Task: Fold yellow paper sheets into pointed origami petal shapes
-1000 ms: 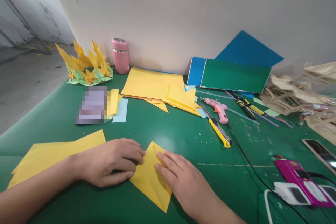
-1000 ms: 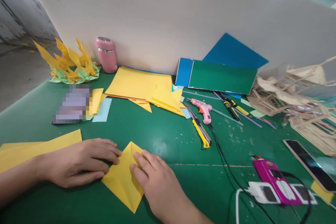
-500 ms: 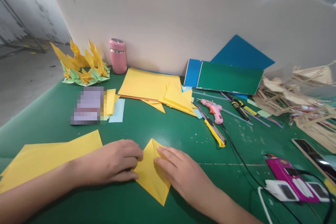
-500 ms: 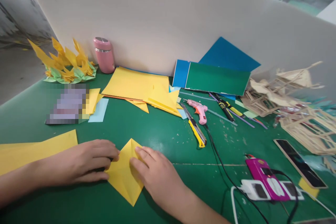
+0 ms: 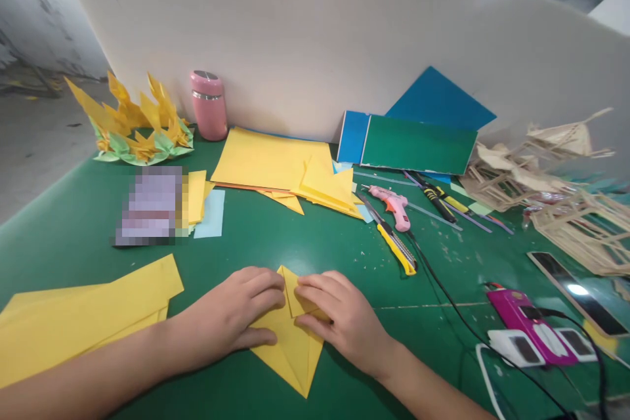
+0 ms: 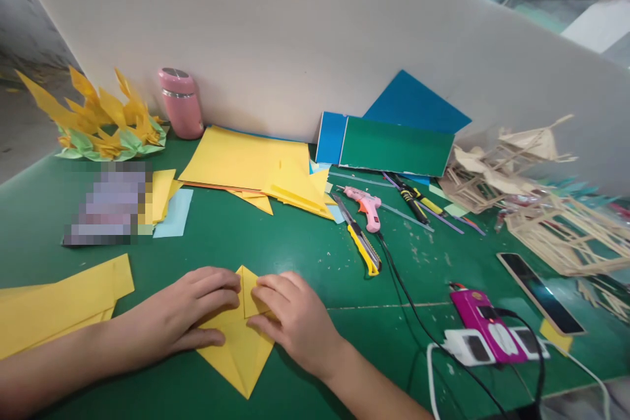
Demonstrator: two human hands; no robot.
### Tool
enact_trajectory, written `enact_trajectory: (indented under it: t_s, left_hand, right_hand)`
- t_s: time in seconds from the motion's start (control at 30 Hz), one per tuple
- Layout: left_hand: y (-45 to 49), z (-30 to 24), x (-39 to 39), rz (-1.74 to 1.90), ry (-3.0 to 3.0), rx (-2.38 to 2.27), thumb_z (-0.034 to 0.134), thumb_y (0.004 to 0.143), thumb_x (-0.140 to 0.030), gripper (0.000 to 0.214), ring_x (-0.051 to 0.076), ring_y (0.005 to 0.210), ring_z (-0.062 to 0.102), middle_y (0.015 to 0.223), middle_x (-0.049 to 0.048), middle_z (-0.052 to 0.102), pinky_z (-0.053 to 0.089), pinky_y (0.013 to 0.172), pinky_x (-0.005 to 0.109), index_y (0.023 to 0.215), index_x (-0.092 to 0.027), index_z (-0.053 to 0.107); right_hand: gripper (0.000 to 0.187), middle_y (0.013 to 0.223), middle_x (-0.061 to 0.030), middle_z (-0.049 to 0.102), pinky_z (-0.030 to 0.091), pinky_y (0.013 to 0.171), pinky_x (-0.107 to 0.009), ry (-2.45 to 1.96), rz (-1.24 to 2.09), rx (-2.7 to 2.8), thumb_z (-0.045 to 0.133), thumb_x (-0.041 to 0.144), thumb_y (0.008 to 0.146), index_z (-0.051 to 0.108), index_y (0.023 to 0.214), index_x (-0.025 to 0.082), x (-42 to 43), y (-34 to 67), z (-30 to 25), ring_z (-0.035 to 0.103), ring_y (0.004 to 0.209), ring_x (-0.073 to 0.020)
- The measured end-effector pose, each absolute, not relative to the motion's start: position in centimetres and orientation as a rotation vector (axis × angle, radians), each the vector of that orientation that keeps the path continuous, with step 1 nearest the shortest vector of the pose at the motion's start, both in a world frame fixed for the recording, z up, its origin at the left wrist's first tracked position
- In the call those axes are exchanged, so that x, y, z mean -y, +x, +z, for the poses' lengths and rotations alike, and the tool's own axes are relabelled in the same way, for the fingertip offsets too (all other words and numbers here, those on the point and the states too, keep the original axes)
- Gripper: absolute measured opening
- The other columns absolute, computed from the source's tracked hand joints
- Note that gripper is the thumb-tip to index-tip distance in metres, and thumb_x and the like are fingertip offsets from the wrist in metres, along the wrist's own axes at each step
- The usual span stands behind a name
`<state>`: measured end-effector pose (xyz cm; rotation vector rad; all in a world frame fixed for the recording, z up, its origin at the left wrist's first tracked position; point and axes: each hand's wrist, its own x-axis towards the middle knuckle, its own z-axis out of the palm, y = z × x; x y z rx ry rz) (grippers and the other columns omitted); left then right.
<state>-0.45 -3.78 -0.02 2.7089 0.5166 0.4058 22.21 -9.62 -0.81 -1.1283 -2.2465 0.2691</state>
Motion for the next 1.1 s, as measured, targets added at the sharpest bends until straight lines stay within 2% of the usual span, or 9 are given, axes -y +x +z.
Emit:
enact_trajectory:
  t_s: [0.17,0.27,0.4,0.5,0.67,0.8,0.93,1.0,1.1]
  left_hand:
    - [-0.4,-0.2,3.8,0.413,2.679,-0.542,0.057,0.091,-0.034,0.028,0.025,0.106,0.060,0.113,0.0089,0.064,0.047,0.095,0.037,0.115,-0.021,0.058]
    - [-0.3,-0.1,4.1,0.444,2.705,-0.524,0.053,0.092,-0.031,0.028,0.025,0.111,0.058,0.119,0.0104,0.063,0.046,0.099,0.038,0.118,-0.020,0.055]
    - [-0.3,0.0,4.3,0.493,2.737,-0.560,0.047,0.094,-0.031,0.019,0.025,0.113,0.056,0.118,0.0118,0.062,0.048,0.095,0.035,0.105,-0.018,0.054]
    - [-0.2,0.0,4.2,0.457,2.755,-0.573,0.049,0.093,-0.032,0.015,0.024,0.110,0.058,0.112,0.0101,0.062,0.046,0.099,0.037,0.096,-0.019,0.055]
    - [0.0,0.5,3.8,0.314,2.732,-0.489,0.054,0.091,-0.027,0.024,0.024,0.108,0.059,0.113,0.0064,0.064,0.032,0.110,0.046,0.114,-0.022,0.055]
    - [0.6,1.6,3.5,0.242,2.742,-0.441,0.054,0.088,-0.020,0.033,0.025,0.108,0.058,0.119,0.0057,0.065,0.035,0.107,0.044,0.121,-0.021,0.055]
    - [1.4,2.1,3.5,0.171,2.818,-0.480,0.053,0.086,-0.020,0.014,0.025,0.094,0.059,0.133,0.0069,0.058,0.047,0.088,0.041,0.096,-0.020,0.063]
    - [1.6,1.8,3.6,0.197,2.826,-0.513,0.054,0.088,-0.025,0.013,0.026,0.101,0.058,0.133,0.0080,0.059,0.046,0.090,0.042,0.096,-0.019,0.062]
    - [1.5,1.1,3.8,0.230,2.859,-0.502,0.054,0.092,-0.032,0.021,0.027,0.113,0.055,0.134,0.0088,0.058,0.044,0.097,0.042,0.107,-0.019,0.060]
  right_hand:
    - [0.024,0.100,-0.0081,0.072,0.054,0.077,-0.035,-1.101,0.218,2.185,0.041,0.020,0.099,0.065,0.100,0.018,9.7,22.3,-1.2,0.064,0.088,-0.0188]
    - [0.022,0.092,-0.0054,0.073,0.053,0.076,-0.032,-1.149,0.325,2.088,0.042,0.019,0.098,0.064,0.094,0.020,9.5,22.5,-0.9,0.066,0.085,-0.0173]
    - [0.018,0.097,-0.0063,0.072,0.052,0.077,-0.034,-1.171,0.439,2.085,0.051,0.035,0.096,0.061,0.100,0.020,9.5,22.4,-0.5,0.064,0.087,-0.0194]
    - [0.034,0.104,-0.0079,0.069,0.051,0.080,-0.036,-1.227,0.492,2.128,0.062,0.044,0.088,0.059,0.109,0.018,9.6,22.1,-0.3,0.061,0.093,-0.0220]
    - [0.012,0.093,-0.0058,0.069,0.051,0.077,-0.032,-1.212,0.500,2.021,0.060,0.029,0.090,0.064,0.096,0.020,9.5,22.0,-0.5,0.062,0.087,-0.0197]
    - [0.015,0.083,-0.0030,0.071,0.051,0.071,-0.027,-1.270,0.528,1.807,0.052,0.017,0.090,0.066,0.088,0.020,9.0,22.4,-0.8,0.065,0.077,-0.0162]
    - [0.015,0.080,-0.0027,0.070,0.049,0.060,-0.024,-1.356,0.514,1.737,0.053,0.016,0.087,0.068,0.088,0.020,8.4,22.7,-1.0,0.062,0.067,-0.0148]
    - [0.015,0.076,-0.0025,0.068,0.048,0.057,-0.024,-1.369,0.467,1.740,0.054,0.015,0.086,0.068,0.086,0.019,8.3,22.7,-1.2,0.061,0.064,-0.0146]
    - [0.015,0.076,-0.0030,0.066,0.049,0.059,-0.024,-1.346,0.411,1.767,0.055,0.012,0.085,0.068,0.084,0.019,8.3,22.8,-1.5,0.061,0.069,-0.0156]
